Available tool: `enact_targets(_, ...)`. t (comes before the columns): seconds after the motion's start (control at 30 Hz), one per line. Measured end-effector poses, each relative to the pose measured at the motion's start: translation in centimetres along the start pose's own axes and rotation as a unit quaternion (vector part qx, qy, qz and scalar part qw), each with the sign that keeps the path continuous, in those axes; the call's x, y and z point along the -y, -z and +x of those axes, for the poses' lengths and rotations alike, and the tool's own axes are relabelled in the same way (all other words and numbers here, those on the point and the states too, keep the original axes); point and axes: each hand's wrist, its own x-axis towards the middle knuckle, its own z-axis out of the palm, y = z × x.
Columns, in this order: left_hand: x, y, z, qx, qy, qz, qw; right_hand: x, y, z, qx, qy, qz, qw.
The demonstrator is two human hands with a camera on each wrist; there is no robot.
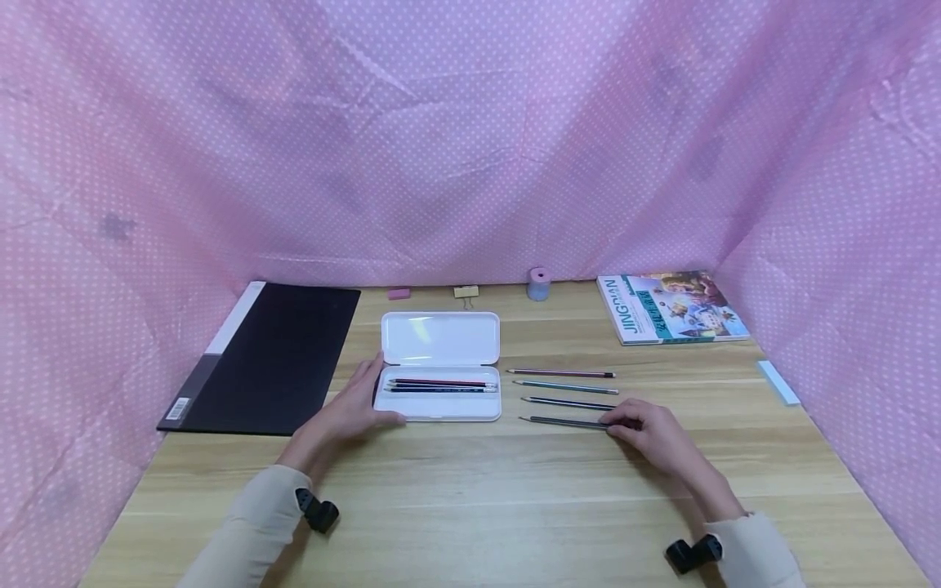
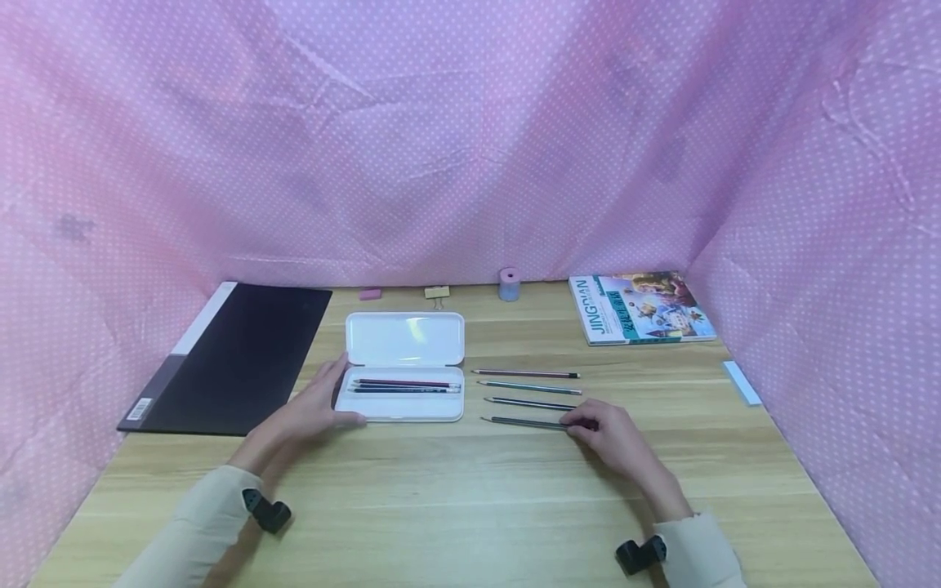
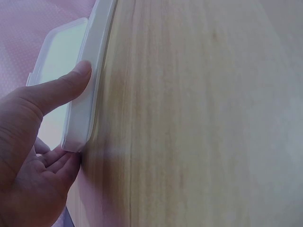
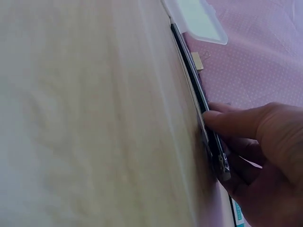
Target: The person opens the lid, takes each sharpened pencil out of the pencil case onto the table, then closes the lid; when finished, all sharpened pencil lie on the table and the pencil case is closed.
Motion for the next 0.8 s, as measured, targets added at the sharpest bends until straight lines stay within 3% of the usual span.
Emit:
enact_targets(0.2, 0.09, -0.01, -0.03, -0.008, -0.016, 0.005, 0.9998, -0.29, -0.29, -0.13, -0.009, 0.001, -0.014, 1.0)
enact_targets(0.8, 0.08, 0.0, -0.04, 0.0, 0.002, 0.012, 0.9999, -0.31, -0.41, -0.32, -0.035, 0.012, -0.017, 0.999)
